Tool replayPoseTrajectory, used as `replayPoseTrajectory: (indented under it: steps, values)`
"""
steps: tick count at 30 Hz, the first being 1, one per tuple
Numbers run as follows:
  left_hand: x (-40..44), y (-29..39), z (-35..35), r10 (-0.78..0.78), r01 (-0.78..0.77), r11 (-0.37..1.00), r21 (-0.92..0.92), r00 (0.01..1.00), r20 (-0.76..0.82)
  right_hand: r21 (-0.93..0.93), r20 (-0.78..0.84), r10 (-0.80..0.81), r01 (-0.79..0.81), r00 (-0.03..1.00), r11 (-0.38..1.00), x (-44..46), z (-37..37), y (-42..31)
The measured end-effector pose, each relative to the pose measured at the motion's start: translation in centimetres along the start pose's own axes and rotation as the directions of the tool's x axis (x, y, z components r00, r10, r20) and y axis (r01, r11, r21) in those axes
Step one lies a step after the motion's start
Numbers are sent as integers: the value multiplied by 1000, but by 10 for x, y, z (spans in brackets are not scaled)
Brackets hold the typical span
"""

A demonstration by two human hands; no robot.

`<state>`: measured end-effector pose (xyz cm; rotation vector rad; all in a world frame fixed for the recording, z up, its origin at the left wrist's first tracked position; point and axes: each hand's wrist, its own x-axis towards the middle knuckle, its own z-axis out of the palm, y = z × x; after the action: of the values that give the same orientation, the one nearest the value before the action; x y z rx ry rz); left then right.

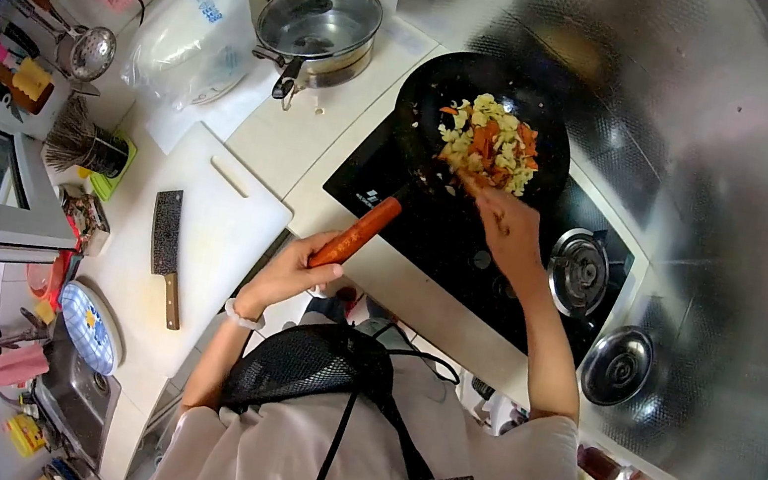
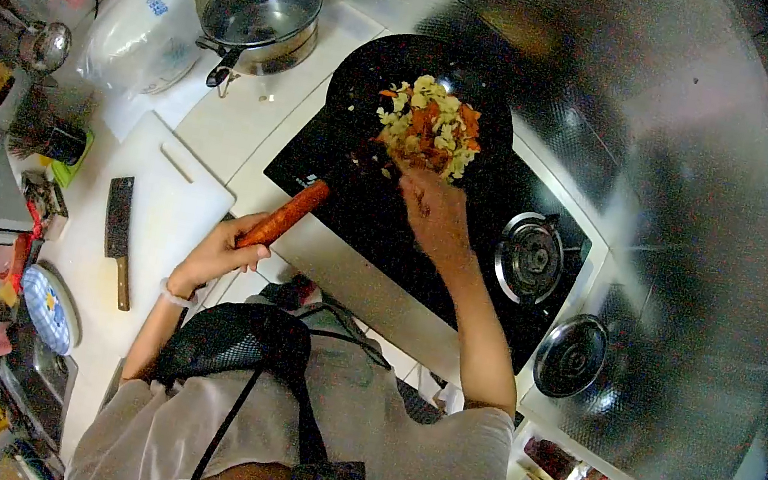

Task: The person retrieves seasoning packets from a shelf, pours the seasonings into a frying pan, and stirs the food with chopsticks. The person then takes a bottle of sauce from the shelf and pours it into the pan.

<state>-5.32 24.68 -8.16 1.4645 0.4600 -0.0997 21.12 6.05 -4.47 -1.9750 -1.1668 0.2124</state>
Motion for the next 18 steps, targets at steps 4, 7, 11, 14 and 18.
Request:
replayPoseTrajectory:
  steps: [4,7,11,14,18]
  values:
    - [-1,-4,0,-11,11,1000,12,1000,-12,-229,-171,-123,82,978,970,31,-5,61]
    - [-2,-8,-1,-43,42,999,-25,999,-33,-176,-197,-88,53,976,983,24,-32,29]
    - [-1,-4,0,-23,22,1000,-20,999,-32,74,-35,16,-14,999,997,-15,-53,-5]
    - [2,-1,1,-31,31,999,14,999,-32,-172,-18,-54,50,998,984,-4,-44,11]
    - [0,-3,1,-58,60,998,31,997,-53,-160,-192,-20,-11,981,987,38,-29,67]
